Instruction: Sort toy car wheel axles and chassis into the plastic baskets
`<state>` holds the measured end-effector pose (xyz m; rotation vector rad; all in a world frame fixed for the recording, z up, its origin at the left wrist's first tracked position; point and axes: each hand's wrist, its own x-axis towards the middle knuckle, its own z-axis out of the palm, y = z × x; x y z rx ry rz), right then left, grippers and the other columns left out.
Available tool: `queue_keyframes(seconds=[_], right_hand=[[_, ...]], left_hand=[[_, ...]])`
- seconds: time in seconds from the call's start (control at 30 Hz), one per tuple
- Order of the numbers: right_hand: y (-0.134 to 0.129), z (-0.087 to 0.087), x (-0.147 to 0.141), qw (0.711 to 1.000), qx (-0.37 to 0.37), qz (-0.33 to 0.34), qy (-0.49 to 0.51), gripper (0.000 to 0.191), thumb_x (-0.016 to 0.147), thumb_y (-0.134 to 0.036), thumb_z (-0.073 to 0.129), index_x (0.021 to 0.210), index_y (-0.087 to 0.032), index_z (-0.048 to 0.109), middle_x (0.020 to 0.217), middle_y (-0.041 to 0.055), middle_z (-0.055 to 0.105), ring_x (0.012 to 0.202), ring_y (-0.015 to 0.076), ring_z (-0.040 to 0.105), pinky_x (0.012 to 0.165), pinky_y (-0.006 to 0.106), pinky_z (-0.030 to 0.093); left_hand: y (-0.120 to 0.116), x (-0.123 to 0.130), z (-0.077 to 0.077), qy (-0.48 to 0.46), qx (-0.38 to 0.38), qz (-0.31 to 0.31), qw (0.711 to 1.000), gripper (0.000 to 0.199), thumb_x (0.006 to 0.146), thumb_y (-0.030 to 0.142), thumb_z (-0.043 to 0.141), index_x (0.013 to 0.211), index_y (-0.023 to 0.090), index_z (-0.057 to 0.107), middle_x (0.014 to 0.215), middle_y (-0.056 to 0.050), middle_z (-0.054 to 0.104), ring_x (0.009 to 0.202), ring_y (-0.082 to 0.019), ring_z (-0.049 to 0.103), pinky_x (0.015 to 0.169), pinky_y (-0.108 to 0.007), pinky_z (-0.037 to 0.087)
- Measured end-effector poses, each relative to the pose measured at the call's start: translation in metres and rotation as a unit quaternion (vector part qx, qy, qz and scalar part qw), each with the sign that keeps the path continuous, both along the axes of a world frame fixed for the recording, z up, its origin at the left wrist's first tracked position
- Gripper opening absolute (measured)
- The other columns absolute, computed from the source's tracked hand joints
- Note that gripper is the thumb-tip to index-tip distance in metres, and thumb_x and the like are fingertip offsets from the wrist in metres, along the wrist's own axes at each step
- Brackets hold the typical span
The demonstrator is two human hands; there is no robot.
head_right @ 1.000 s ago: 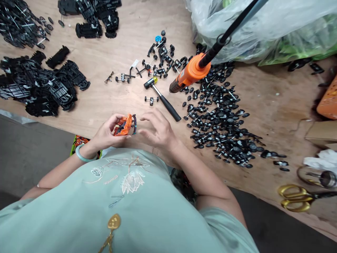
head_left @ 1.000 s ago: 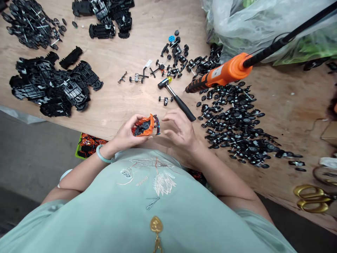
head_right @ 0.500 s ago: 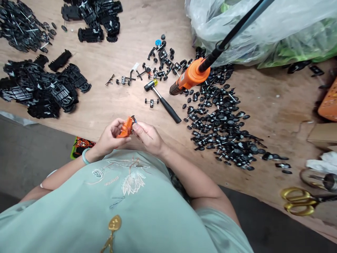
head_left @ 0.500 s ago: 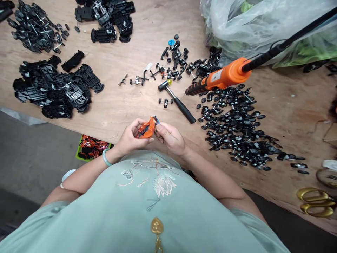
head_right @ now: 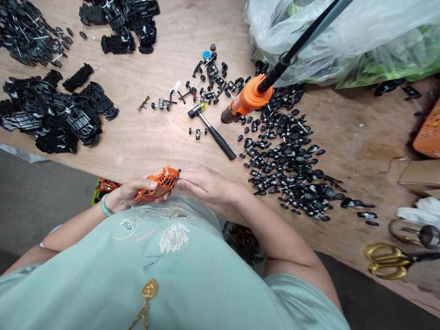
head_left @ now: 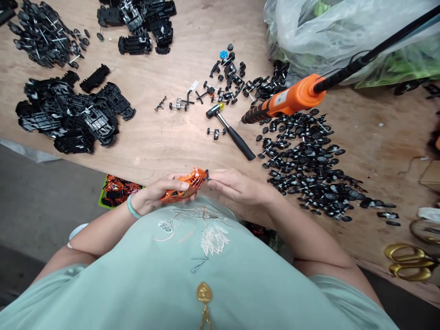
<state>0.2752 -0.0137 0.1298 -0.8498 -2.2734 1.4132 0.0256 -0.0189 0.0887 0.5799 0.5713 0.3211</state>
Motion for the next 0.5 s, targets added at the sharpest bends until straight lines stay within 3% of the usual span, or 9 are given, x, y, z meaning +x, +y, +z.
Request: queue_keyframes(seconds=[0.13, 0.33, 0.4, 0.5], right_hand=[[-0.013, -0.003, 0.007, 0.991, 0.103, 0.036, -0.081, 0.041, 0.113, -0.039, 0.037, 0.094, -0.02, 0.067, 0.087, 0.0049, 0.066, 0.076, 0.017, 0.055, 0.073, 0.03, 0.046], [-0.009, -0.017, 0.022, 0.968, 0.198, 0.059, -0.146, 0.028, 0.111, -0.027, 0.043, 0.099, -0.02, 0.067, 0.087, 0.0047, 0.063, 0.074, 0.0179, 0.051, 0.071, 0.032, 0.043], [-0.004, -0.019, 0.022, 0.971, 0.19, 0.044, -0.136, 0.029, 0.111, -0.027, 0.041, 0.099, -0.021, 0.067, 0.086, 0.0044, 0.063, 0.074, 0.0184, 0.052, 0.072, 0.032, 0.044], [-0.002, -0.02, 0.013, 0.985, 0.128, -0.018, -0.113, 0.031, 0.111, -0.036, 0.041, 0.102, -0.021, 0.067, 0.09, 0.0051, 0.067, 0.079, 0.0198, 0.057, 0.077, 0.033, 0.046]], left_hand=[[0.002, -0.012, -0.005, 0.01, -0.056, -0.106, 0.993, 0.041, 0.077, 0.047, 0.081, 0.096, 0.012, 0.074, 0.077, -0.01, 0.072, 0.058, -0.015, 0.06, 0.052, -0.027, 0.042], [0.009, -0.01, -0.01, -0.01, -0.08, -0.145, 0.986, 0.043, 0.083, 0.055, 0.073, 0.099, 0.015, 0.071, 0.072, -0.007, 0.068, 0.056, -0.016, 0.058, 0.05, -0.028, 0.042], [0.012, -0.005, -0.015, -0.015, -0.029, -0.157, 0.987, 0.046, 0.083, 0.059, 0.073, 0.101, 0.017, 0.069, 0.074, -0.006, 0.067, 0.059, -0.017, 0.059, 0.054, -0.03, 0.045], [0.016, 0.006, -0.02, 0.065, 0.176, -0.088, 0.978, 0.049, 0.077, 0.049, 0.085, 0.11, 0.02, 0.064, 0.095, -0.006, 0.07, 0.082, -0.019, 0.065, 0.074, -0.031, 0.052]])
